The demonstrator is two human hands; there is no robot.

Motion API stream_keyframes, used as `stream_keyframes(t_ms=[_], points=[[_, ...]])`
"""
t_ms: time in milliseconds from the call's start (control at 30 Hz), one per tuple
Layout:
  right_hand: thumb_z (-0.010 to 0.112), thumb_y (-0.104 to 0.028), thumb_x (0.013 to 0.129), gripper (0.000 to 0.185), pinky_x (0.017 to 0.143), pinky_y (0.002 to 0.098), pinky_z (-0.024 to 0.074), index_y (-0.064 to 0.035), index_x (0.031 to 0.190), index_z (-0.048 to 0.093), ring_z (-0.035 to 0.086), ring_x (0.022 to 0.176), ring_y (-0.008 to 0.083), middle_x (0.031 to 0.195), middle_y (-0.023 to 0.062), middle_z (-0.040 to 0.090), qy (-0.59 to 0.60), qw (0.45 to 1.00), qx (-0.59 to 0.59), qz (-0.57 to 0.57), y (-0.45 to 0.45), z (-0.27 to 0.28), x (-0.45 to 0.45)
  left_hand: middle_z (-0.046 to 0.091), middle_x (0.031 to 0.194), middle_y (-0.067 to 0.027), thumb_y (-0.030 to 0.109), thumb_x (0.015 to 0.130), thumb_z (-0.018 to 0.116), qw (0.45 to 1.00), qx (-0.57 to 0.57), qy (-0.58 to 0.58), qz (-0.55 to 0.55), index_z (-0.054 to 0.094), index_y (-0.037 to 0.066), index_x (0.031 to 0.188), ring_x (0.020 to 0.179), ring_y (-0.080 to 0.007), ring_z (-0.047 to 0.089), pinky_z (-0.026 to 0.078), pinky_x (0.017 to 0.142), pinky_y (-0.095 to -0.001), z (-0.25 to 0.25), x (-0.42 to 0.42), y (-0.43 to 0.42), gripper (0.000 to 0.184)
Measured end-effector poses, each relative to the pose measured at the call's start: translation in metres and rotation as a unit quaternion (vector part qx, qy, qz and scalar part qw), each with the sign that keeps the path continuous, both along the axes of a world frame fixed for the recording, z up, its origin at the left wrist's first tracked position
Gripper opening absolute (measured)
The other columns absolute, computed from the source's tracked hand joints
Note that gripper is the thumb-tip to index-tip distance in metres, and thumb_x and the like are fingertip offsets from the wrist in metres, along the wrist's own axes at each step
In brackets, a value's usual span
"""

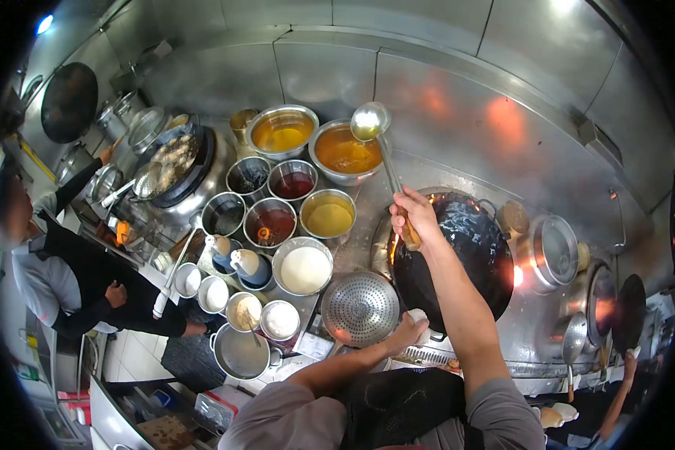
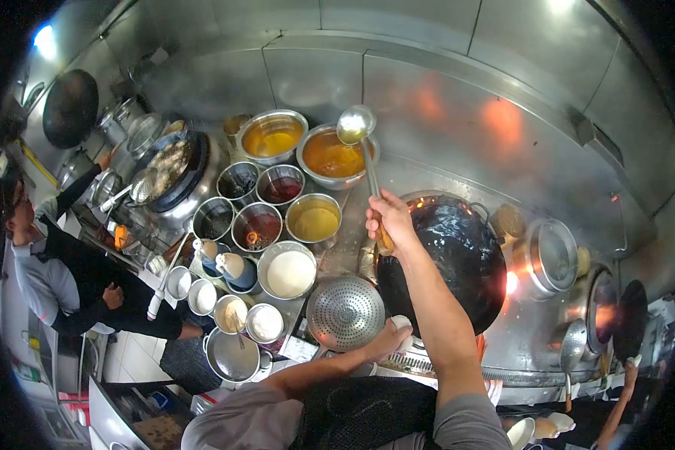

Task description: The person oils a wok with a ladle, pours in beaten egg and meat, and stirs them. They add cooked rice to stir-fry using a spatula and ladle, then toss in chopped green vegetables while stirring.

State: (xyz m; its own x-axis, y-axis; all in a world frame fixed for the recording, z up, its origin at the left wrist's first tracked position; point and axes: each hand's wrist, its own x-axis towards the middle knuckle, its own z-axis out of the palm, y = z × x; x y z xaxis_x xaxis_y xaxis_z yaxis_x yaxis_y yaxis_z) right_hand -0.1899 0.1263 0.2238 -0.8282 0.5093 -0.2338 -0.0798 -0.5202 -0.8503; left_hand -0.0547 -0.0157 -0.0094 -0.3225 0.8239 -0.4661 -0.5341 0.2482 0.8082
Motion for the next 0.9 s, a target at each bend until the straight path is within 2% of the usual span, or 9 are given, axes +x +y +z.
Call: stream_keyframes(t_ms=[167,367,433,500,567,633,767,833,900], points=[[0.057,-0.016,0.093,0.023,0.039,0.0252,0.0408,-0.008,0.114,0.051,0.048,0.047,0.0096,0.069,0.0029,0.051,0.0,0.999,0.033,-0.017,0.001,-0.019,0.016,0.05,0.103,-0.0123,0.026,0.091,0.058,0.998,0.058,-0.006,-0.022,0.032,-0.002,0.118,0.079,-0.0154,0.057,0.051,0.053,-0.0276,-0.043,0.018,0.009,0.047],[0.052,-0.014,0.096,0.037,0.037,0.0214,0.0376,-0.0129,0.132,0.043,0.045,0.046,0.0063,0.075,0.0056,0.052,0.115,0.983,-0.144,0.019,0.009,-0.006,0.131,0.054,0.094,-0.0073,0.029,0.091,0.058,0.997,-0.031,-0.027,0.069,0.042,0.003,0.11,0.073,-0.0143,0.058,0.048,0.049,-0.0287,0.02,0.054,0.01,0.037],[0.053,-0.013,0.096,0.042,0.036,0.0233,0.0373,-0.0103,0.136,0.041,0.045,0.044,0.0077,0.073,0.0063,0.053,0.089,0.984,-0.154,-0.002,0.016,-0.005,0.194,0.053,0.104,-0.0152,0.045,0.087,0.061,0.993,-0.043,0.054,0.094,0.032,-0.003,0.121,0.085,-0.0205,0.059,0.054,0.061,-0.036,-0.02,0.058,0.016,0.066],[0.056,-0.012,0.093,0.051,0.034,0.0249,0.0375,-0.0059,0.14,0.037,0.046,0.042,0.0097,0.071,0.0067,0.054,-0.066,0.994,0.081,-0.042,0.016,-0.017,0.253,0.054,0.108,-0.0147,0.047,0.088,0.061,0.993,-0.064,0.043,0.093,0.03,0.0,0.125,0.085,-0.022,0.061,0.054,0.055,-0.0369,-0.025,0.043,0.0,0.067],[0.058,-0.011,0.091,0.058,0.039,0.0276,0.0392,-0.0011,0.143,0.034,0.049,0.042,0.011,0.065,0.0034,0.052,-0.244,0.926,0.276,-0.076,0.007,-0.03,0.305,0.054,0.11,-0.0136,0.045,0.088,0.062,0.979,-0.105,-0.009,0.174,0.032,0.005,0.126,0.088,-0.023,0.061,0.054,0.057,-0.0369,0.026,0.039,-0.039,0.063],[0.057,-0.009,0.09,0.056,0.04,0.029,0.0394,0.0001,0.142,0.037,0.049,0.043,0.0105,0.062,0.003,0.052,-0.282,0.88,0.373,-0.082,0.016,-0.055,0.359,0.054,0.11,-0.011,0.033,0.09,0.062,0.976,-0.029,0.036,0.212,0.033,0.01,0.125,0.089,-0.0235,0.062,0.055,0.058,-0.0403,0.004,0.034,-0.085,0.05],[0.057,-0.009,0.09,0.055,0.045,0.0308,0.0416,0.0007,0.141,0.039,0.049,0.047,0.0123,0.063,0.0045,0.054,-0.354,0.809,0.467,-0.045,0.015,-0.069,0.452,0.055,0.108,-0.0083,0.014,0.088,0.063,0.962,-0.073,0.022,0.261,0.038,0.011,0.121,0.092,-0.0234,0.061,0.056,0.069,-0.0425,0.026,0.032,-0.158,0.041],[0.056,-0.01,0.09,0.054,0.047,0.0319,0.0422,0.0006,0.141,0.04,0.049,0.048,0.0136,0.063,0.0046,0.055,-0.365,0.808,0.46,-0.035,-0.011,-0.064,0.482,0.057,0.11,-0.0101,0.009,0.085,0.066,0.953,-0.115,0.092,0.263,0.039,0.007,0.126,0.095,-0.0223,0.061,0.055,0.073,-0.0397,0.009,0.031,-0.182,0.05],[0.058,-0.013,0.091,0.053,0.046,0.029,0.0422,0.0017,0.139,0.041,0.05,0.049,0.0129,0.065,0.0043,0.056,-0.362,0.874,0.321,-0.034,-0.042,-0.045,0.492,0.059,0.107,-0.0106,0.011,0.082,0.071,0.95,-0.116,0.136,0.256,0.043,0.005,0.125,0.094,-0.0206,0.06,0.053,0.078,-0.0358,-0.004,0.032,-0.194,0.052]])
